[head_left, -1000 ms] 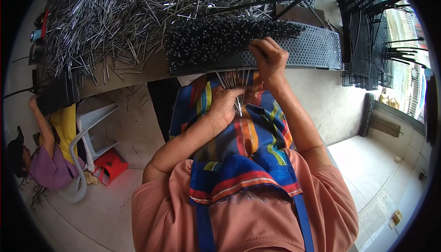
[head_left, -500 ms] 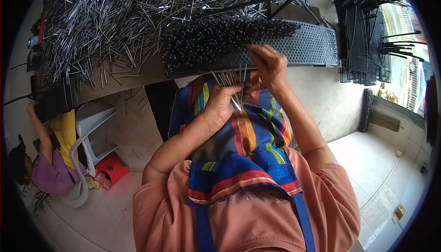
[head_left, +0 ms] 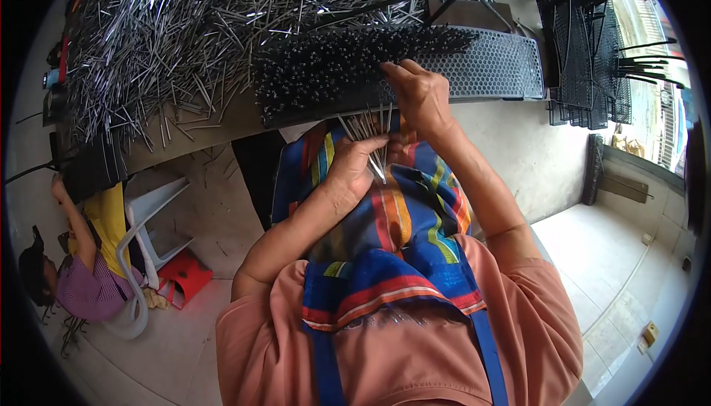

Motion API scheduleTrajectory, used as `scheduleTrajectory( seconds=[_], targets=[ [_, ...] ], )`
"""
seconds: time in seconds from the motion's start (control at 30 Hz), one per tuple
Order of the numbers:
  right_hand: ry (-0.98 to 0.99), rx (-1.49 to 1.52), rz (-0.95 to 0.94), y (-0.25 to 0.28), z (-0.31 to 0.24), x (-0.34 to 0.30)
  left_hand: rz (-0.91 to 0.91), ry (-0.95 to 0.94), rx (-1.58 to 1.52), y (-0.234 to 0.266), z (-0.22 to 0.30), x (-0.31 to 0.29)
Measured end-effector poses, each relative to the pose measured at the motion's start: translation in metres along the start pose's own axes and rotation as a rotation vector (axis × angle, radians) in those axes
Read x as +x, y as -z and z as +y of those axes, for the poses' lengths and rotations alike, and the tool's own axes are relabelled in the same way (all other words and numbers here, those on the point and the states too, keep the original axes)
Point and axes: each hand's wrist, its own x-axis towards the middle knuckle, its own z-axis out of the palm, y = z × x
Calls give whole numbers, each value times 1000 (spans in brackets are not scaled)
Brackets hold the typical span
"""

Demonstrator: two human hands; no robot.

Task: Assembling thin metal wires into a wire mesh frame by hand.

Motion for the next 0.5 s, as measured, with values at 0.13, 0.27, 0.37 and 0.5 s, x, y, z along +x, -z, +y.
scheduleTrajectory(
  seconds=[0.13, 0.27, 0.37, 0.5],
  targets=[
    [39, -5, 52, 10, 1, -8, -8, -4, 5, 5, -2, 5],
    [-704, 877, -424, 24, 0, -21, -99, 54, 34, 2, 1, 3],
    [-768, 1033, -374, 16, 0, -36, -43, 11, 17, -7, -5, 3],
    [-678, 954, 147, 20, 0, -23, 99, 18, -40, 15, -3, 3]
  ],
)
